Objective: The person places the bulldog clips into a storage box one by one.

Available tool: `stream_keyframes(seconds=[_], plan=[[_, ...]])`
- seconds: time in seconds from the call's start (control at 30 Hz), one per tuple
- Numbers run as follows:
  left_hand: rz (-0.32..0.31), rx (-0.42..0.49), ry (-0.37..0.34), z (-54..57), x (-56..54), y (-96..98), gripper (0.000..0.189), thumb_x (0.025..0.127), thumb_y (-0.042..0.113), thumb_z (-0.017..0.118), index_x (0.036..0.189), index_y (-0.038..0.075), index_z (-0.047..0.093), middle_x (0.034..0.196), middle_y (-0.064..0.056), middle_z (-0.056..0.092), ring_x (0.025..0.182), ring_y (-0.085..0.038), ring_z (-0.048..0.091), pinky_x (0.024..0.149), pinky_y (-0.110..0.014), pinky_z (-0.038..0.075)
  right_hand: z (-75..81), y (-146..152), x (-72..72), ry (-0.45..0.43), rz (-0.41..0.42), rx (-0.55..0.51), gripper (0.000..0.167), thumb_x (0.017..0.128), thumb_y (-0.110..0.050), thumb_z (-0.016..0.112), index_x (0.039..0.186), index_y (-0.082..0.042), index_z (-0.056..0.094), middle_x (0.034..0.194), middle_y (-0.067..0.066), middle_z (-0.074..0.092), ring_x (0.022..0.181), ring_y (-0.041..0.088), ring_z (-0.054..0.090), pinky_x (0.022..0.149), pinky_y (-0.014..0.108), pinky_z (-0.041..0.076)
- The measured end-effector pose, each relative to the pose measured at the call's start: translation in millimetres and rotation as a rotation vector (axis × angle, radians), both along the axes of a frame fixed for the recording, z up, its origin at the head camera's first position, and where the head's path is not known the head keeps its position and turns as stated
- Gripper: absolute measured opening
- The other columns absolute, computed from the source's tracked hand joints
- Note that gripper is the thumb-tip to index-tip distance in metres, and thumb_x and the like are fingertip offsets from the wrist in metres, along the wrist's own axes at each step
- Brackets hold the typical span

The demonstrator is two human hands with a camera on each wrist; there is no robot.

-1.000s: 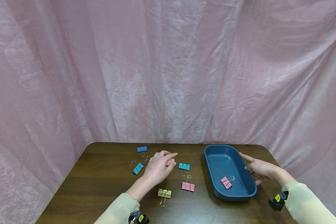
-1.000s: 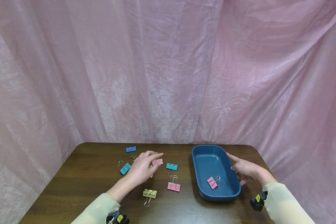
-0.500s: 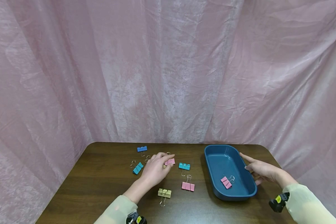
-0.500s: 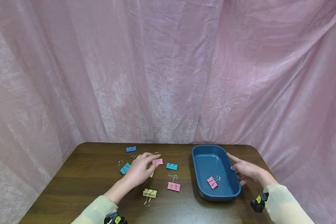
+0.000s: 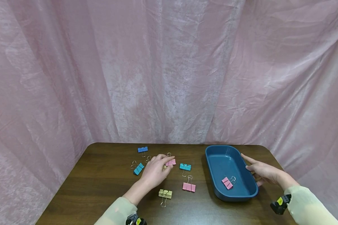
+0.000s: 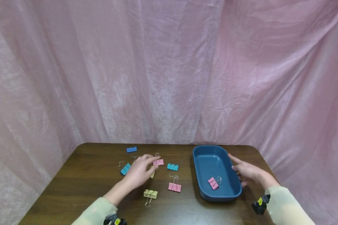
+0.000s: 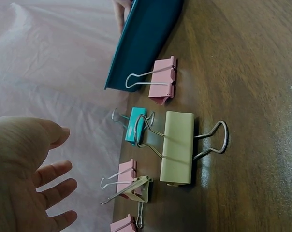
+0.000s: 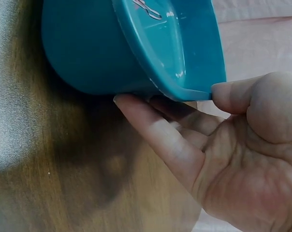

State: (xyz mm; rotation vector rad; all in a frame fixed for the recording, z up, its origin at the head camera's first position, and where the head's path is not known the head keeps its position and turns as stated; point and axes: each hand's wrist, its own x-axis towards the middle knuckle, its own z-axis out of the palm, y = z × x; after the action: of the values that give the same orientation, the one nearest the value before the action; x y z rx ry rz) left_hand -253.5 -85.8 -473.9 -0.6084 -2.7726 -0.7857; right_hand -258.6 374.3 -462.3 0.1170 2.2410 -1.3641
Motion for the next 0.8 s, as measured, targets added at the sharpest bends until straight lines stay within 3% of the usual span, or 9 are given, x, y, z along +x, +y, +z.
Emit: stream_keyframes(seconds=[0.47,0.63,0.8], plan=[[-0.008,-0.016,0.012,-1.1,4.7,-7.1,0.039,0.1,0.028,0.068,0.138,0.021,0.067,0.125,-0.005,0.064,0.113,-0.031,0.06,0.092,-0.052,0.049,-0.9,1.7,1.0,-0.006,0.01,-0.019,0.066,0.111,-0.015,0.035,0.165,-0.021,-0.002,0.149,0.043,0.031,0.104,0.041,0.067,0.073,0.056,0.059],[-0.015,-0.002,-0.001,1.4,6.7,-8.9,0.038,0.1,0.027,0.068,0.137,0.022,0.067,0.126,-0.005,0.064,0.12,-0.031,0.059,0.105,-0.056,0.042,-1.0,1.5,0.6,-0.007,0.01,-0.019,0.066,0.111,-0.015,0.035,0.165,-0.021,-0.002,0.148,0.044,0.031,0.105,0.042,0.066,0.073,0.056,0.059],[-0.008,0.001,-0.011,-0.1,6.7,-9.7,0.038,0.1,0.027,0.068,0.138,0.022,0.067,0.126,-0.004,0.064,0.119,-0.03,0.059,0.101,-0.053,0.045,-2.6,0.8,1.6,-0.004,-0.002,-0.021,0.066,0.111,-0.015,0.036,0.165,-0.019,0.0,0.145,0.042,0.037,0.104,0.041,0.067,0.071,0.056,0.059]])
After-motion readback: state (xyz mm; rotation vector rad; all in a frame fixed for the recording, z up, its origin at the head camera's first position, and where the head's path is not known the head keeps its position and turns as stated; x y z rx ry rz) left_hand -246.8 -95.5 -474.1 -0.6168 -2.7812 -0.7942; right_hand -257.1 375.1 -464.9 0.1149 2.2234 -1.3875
